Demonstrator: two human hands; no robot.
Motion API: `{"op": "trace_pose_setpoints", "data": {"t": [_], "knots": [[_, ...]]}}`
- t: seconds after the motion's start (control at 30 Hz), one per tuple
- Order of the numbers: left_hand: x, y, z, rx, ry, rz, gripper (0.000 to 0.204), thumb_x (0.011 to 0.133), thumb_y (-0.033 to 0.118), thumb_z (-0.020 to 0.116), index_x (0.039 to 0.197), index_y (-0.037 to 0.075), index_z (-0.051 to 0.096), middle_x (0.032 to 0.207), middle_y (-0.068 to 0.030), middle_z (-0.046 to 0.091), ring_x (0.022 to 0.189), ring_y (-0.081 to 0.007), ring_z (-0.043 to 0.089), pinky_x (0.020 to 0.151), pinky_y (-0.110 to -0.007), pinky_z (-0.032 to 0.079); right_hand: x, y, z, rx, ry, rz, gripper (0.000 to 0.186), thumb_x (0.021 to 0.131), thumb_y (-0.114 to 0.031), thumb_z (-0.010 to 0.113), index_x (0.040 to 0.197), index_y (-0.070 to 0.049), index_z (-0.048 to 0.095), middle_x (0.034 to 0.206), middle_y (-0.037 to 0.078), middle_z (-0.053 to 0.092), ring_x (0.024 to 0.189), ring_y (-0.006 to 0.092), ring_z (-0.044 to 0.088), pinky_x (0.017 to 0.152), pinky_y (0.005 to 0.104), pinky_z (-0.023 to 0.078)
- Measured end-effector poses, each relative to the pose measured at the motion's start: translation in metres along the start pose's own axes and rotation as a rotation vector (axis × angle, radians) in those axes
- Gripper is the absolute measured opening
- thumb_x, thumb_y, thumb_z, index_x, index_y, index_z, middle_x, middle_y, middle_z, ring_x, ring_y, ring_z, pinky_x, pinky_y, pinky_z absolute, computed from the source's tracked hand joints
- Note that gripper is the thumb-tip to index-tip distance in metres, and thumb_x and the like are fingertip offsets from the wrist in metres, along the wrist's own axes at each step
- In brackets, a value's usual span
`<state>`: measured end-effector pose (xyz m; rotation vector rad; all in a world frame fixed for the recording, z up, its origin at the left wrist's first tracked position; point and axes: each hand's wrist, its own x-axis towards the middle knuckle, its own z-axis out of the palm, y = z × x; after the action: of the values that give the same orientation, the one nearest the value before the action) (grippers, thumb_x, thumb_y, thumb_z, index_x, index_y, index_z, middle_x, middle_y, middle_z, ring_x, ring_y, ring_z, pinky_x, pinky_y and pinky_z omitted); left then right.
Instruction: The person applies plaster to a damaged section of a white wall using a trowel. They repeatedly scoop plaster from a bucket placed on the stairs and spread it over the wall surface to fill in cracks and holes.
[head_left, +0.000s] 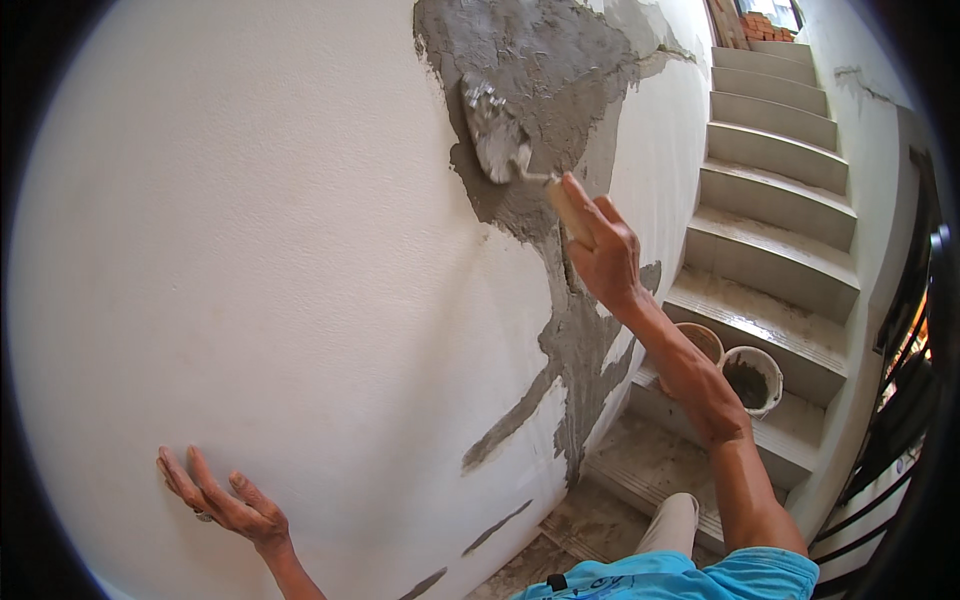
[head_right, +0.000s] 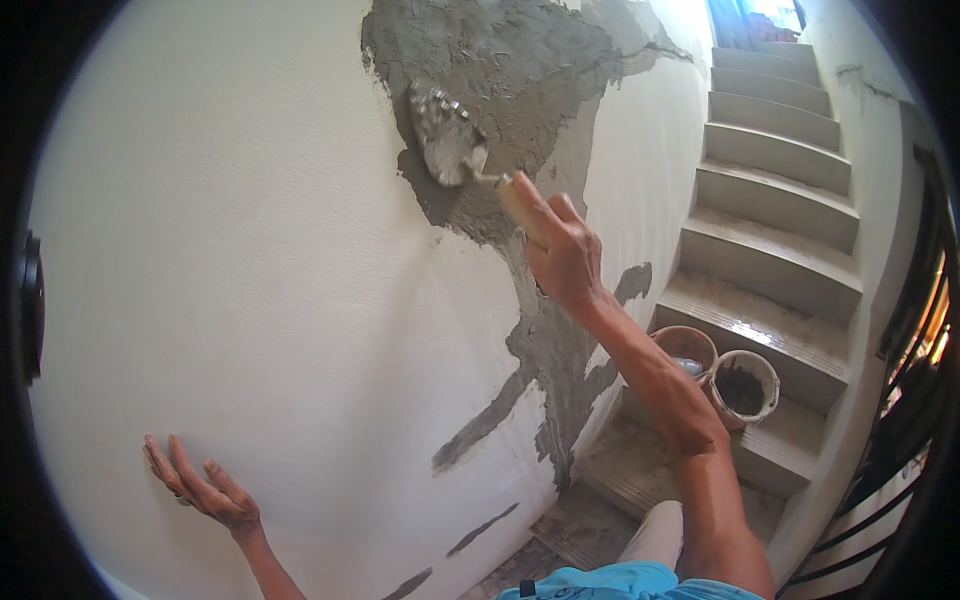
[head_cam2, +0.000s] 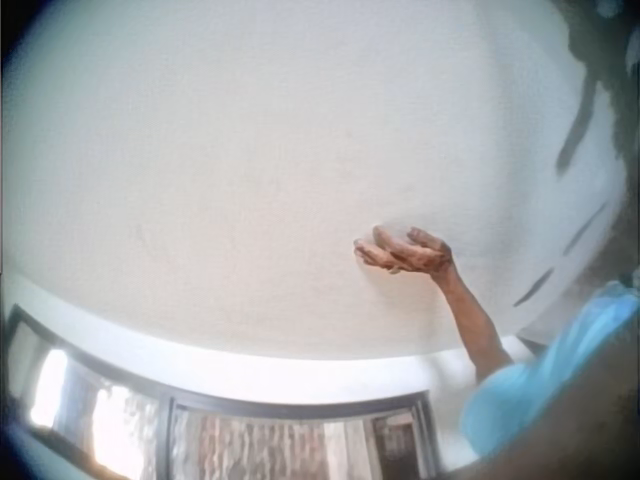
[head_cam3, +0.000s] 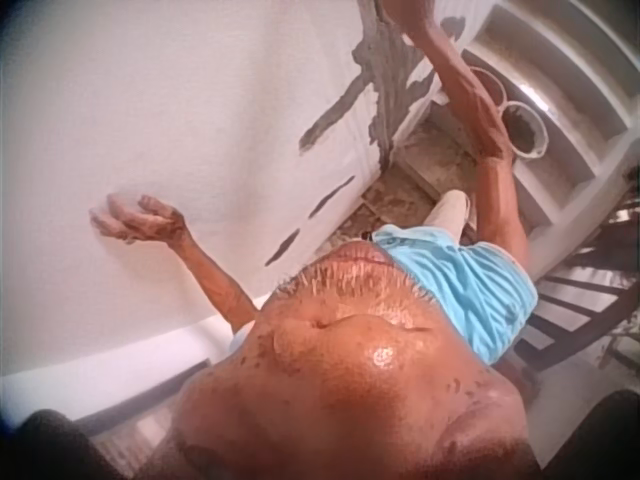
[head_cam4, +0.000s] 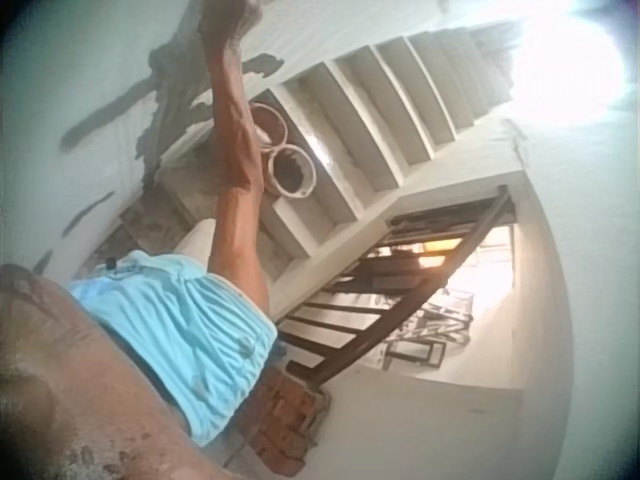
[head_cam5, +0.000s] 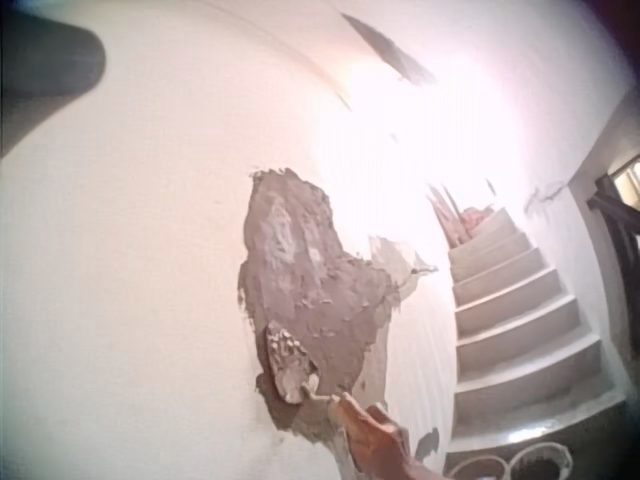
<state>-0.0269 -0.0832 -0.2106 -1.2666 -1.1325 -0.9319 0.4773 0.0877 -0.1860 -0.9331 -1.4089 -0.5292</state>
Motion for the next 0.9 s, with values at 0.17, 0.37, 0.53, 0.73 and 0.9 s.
{"op": "trace_pose_setpoints", "data": {"t": [0.17, 0.37, 0.53, 0.73, 0.9], "knots": [[0.001, -0.001, -0.001, 0.003, 0.0, 0.008, 0.05, 0.113, 0.032, 0.033, 0.15, 0.0, 0.044, 0.163, -0.0212, 0.034, 0.153, -0.0411, 0.028, 0.125, -0.059, 0.022, 0.004, 0.003, -0.004, 0.003, 0.065, -0.042, 0.084, 0.075, 0.009, 0.064, 0.152, -0.023, 0.055, 0.093, 0.01, 0.061, 0.08, 0.0295, 0.067, 0.072, 0.0404, 0.056], [0.0, 0.001, 0.001, -0.007, 0.006, 0.004, 0.05, 0.113, 0.031, 0.033, 0.151, 0.001, 0.044, 0.163, -0.0207, 0.034, 0.153, -0.0413, 0.029, 0.126, -0.059, 0.022, 0.046, 0.005, 0.005, -0.056, 0.094, -0.016, 0.078, 0.078, 0.007, 0.062, 0.15, -0.025, 0.057, 0.092, 0.009, 0.061, 0.078, 0.0283, 0.067, 0.07, 0.0413, 0.056], [0.0, 0.002, 0.0, -0.014, 0.012, 0.002, 0.05, 0.113, 0.031, 0.033, 0.151, 0.001, 0.045, 0.163, -0.0216, 0.034, 0.153, -0.0418, 0.029, 0.125, -0.059, 0.023, 0.0, 0.015, -0.001, -0.103, 0.012, -0.119, 0.08, 0.076, 0.008, 0.062, 0.149, -0.025, 0.059, 0.09, 0.006, 0.061, 0.076, 0.0277, 0.066, 0.067, 0.0399, 0.056], [0.001, 0.003, -0.001, -0.014, 0.014, -0.005, 0.049, 0.112, 0.029, 0.035, 0.15, 0.0, 0.045, 0.163, -0.0225, 0.034, 0.153, -0.0423, 0.028, 0.125, -0.059, 0.023, -0.013, 0.013, -0.026, -0.079, 0.006, -0.066, 0.084, 0.071, 0.009, 0.063, 0.148, -0.024, 0.059, 0.095, 0.009, 0.065, 0.079, 0.0294, 0.068, 0.07, 0.04, 0.057], [0.001, 0.002, 0.0, -0.078, 0.016, -0.025, 0.049, 0.112, 0.029, 0.035, 0.149, -0.001, 0.045, 0.163, -0.0227, 0.033, 0.152, -0.0438, 0.028, 0.123, -0.06, 0.024, 0.043, 0.009, -0.021, -0.091, 0.087, -0.113, 0.088, 0.072, 0.007, 0.063, 0.154, -0.025, 0.053, 0.1, 0.012, 0.068, 0.082, 0.0303, 0.069, 0.076, 0.0416, 0.057]]}}
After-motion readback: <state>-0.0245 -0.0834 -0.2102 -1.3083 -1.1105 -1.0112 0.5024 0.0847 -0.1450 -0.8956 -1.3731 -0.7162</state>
